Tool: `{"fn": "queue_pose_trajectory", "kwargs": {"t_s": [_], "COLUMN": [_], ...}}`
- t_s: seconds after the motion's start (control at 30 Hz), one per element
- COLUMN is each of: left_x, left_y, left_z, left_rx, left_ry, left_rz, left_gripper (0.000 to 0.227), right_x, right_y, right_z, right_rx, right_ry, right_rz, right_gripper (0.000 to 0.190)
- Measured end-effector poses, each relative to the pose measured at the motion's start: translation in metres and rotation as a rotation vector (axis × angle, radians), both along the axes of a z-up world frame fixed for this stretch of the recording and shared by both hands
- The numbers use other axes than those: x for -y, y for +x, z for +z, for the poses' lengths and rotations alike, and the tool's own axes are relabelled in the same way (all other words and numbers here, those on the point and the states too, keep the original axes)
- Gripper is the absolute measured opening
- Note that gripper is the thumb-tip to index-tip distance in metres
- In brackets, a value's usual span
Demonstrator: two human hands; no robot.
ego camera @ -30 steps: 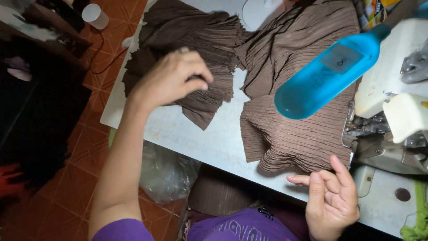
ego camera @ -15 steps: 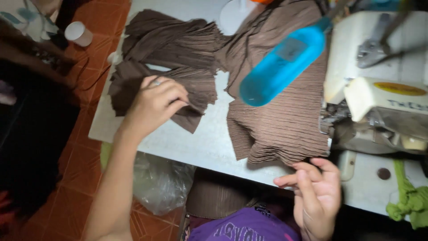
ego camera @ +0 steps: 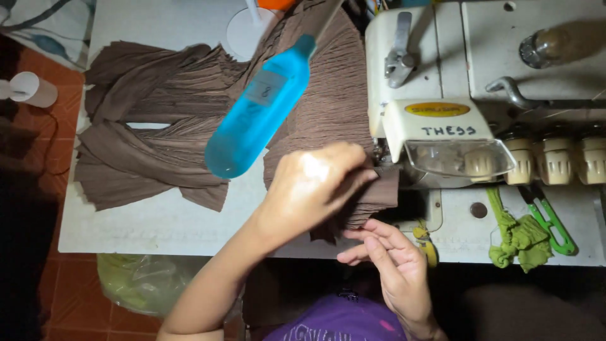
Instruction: Sewing brown pleated fabric strips using an overlock sewing machine
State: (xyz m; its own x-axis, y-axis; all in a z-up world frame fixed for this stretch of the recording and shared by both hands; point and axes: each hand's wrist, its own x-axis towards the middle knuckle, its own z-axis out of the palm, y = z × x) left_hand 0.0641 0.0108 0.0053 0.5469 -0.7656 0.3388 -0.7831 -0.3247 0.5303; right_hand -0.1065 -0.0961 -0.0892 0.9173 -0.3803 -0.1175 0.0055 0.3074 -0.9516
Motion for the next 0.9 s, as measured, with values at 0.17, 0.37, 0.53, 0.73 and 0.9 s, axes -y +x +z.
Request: {"fn": "queue_pose_trajectory", "kwargs": {"t_s": [0.17, 0.37, 0.53, 0.73, 0.9], "left_x": [0.000, -0.003, -0.003, -0.004, -0.013], "left_y": [0.004, 0.008, 0.008, 0.000, 0.004], "left_z": [0.001, -0.001, 0.001, -0.006, -0.008], "left_rx": [-0.037, -0.063, -0.079, 0.140, 0.644], "left_ry": [-0.010, -0.039, -0.028, -0.026, -0.233], "left_rz": [0.043, 0.001, -0.005, 0.068, -0.091], "left_gripper": [0.017, 0.016, 0.016, 0.015, 0.019], "right_x": [0.005, 0.013, 0.028, 0.032, 0.032], "right_y": [0.002, 0.010, 0.025, 0.034, 0.032], "right_z": [0.028, 0.048, 0.063, 0.062, 0.063], "right_rx": [-0.085, 0.124, 0.216, 0.276, 0.270], "right_ry": [-0.166, -0.727, -1.320, -1.457, -1.479], "right_rz": [-0.004, -0.241, -0.304, -0.208, -0.230], "right_gripper": [0.028, 0.018, 0.017, 0.038, 0.031]}}
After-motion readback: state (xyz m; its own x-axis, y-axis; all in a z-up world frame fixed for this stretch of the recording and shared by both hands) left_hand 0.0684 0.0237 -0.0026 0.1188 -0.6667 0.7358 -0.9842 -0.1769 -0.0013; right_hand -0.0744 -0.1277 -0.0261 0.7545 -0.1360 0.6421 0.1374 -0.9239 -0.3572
